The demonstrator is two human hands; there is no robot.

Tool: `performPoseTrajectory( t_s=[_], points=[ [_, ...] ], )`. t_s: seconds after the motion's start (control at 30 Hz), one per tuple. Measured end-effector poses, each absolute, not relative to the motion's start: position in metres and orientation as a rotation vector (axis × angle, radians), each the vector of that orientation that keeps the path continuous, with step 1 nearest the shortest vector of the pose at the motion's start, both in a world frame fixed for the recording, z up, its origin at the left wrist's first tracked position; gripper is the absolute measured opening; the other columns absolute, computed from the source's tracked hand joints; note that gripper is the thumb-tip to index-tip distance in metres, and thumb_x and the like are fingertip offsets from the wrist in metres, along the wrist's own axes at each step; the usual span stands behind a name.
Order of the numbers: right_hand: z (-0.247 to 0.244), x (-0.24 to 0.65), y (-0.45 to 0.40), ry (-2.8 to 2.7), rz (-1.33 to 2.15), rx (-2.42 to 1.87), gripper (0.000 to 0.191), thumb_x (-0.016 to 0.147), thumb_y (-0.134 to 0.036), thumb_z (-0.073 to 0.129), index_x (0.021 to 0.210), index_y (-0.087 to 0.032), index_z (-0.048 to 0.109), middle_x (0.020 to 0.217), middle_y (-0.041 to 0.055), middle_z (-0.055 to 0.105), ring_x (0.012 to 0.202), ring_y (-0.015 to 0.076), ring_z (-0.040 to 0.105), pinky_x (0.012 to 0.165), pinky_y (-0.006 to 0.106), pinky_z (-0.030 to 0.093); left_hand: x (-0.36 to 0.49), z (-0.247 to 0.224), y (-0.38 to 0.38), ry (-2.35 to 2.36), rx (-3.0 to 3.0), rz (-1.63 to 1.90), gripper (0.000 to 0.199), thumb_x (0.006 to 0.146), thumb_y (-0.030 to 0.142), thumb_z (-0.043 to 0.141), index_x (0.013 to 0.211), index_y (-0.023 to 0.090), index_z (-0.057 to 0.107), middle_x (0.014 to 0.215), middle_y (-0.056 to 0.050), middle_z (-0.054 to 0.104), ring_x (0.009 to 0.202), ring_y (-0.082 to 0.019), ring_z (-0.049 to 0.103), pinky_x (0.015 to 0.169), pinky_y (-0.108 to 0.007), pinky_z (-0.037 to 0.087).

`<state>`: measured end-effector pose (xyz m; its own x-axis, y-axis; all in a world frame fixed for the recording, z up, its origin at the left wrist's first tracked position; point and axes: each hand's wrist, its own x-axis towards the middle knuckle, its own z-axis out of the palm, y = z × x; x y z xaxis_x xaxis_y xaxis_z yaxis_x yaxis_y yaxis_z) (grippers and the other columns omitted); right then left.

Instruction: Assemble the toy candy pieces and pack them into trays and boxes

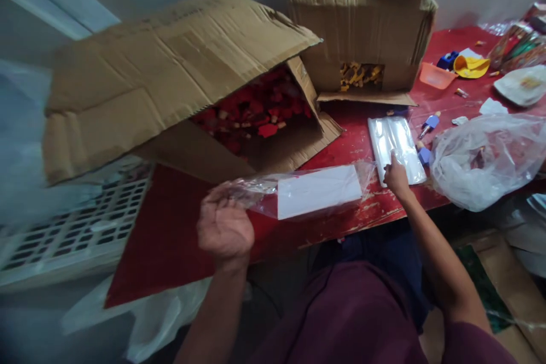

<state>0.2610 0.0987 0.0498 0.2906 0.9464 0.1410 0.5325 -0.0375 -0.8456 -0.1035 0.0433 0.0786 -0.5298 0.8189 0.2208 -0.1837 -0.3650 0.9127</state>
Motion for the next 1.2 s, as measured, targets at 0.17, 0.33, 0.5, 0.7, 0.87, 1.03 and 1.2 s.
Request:
performPoseTrajectory(
  t_s=[0.17,0.33,0.5,0.7,0.87,1.03,1.2],
  points=[
    [0.058,0.270,0.076,-1.154,0.894,-1.444,0.054,0.085,-0.038,0.065,0.136,-0.020,0.060,0.116,0.0125,0.074,0.080,0.0175,0.068,0.072,0.034,0.057,-0.108,0.070,0.035,1.147,1.025,1.849,0.049,0.069,0.040,0.079,0.114,0.024,0.067,0.121,-0.008,0.066,0.118,-0.026,0.062,0.105,-0.043,0.050],
    [0.090,0.255,0.065,-1.346,1.302,-1.016,0.084,0.077,-0.044,0.081,0.152,-0.040,0.042,0.157,0.0076,0.048,0.127,0.0247,0.060,0.101,0.046,0.053,-0.103,0.069,0.047,1.243,1.013,1.719,0.047,0.074,0.036,0.080,0.116,0.024,0.064,0.119,-0.008,0.066,0.115,-0.023,0.063,0.107,-0.041,0.049],
    [0.107,0.234,0.073,-1.465,1.008,-1.114,0.030,0.087,-0.041,0.075,0.115,-0.029,0.074,0.133,0.0054,0.068,0.130,0.0247,0.060,0.113,0.048,0.043,-0.101,0.075,0.037,1.515,1.209,2.020,0.040,0.080,0.037,0.073,0.114,0.022,0.057,0.114,-0.006,0.061,0.107,-0.021,0.061,0.101,-0.040,0.049],
    [0.107,0.229,0.075,-1.343,0.930,-1.203,0.018,0.088,-0.041,0.073,0.096,-0.026,0.078,0.104,0.0026,0.078,0.101,0.0208,0.071,0.098,0.041,0.052,-0.040,0.068,-0.012,1.527,2.044,1.714,0.027,0.085,0.038,0.073,0.102,0.022,0.060,0.092,-0.005,0.061,0.086,-0.022,0.061,0.079,-0.037,0.050],
    [0.109,0.230,0.075,-1.367,0.863,-1.229,0.019,0.089,-0.041,0.071,0.098,-0.026,0.079,0.099,0.0010,0.078,0.095,0.0183,0.071,0.092,0.036,0.052,0.024,0.067,0.017,1.588,2.123,1.344,0.018,0.091,0.037,0.069,0.091,0.020,0.065,0.086,-0.009,0.068,0.084,-0.024,0.063,0.081,-0.038,0.045],
    [0.113,0.233,0.077,-1.301,0.830,-1.281,0.020,0.087,-0.042,0.073,0.095,-0.026,0.080,0.093,0.0006,0.078,0.090,0.0177,0.070,0.088,0.034,0.052,0.011,0.064,0.014,1.442,2.043,1.435,0.018,0.098,0.026,0.057,0.081,0.021,0.063,0.073,-0.003,0.064,0.071,-0.017,0.059,0.072,-0.032,0.045],
    [0.110,0.233,0.082,-1.224,0.822,-1.252,0.020,0.085,-0.042,0.074,0.094,-0.025,0.080,0.093,0.0017,0.077,0.087,0.0174,0.068,0.083,0.033,0.052,-0.071,0.017,-0.033,1.772,1.734,1.516,0.020,0.091,0.038,0.064,0.080,0.021,0.064,0.076,-0.005,0.067,0.074,-0.018,0.063,0.075,-0.032,0.050]
  ],
)
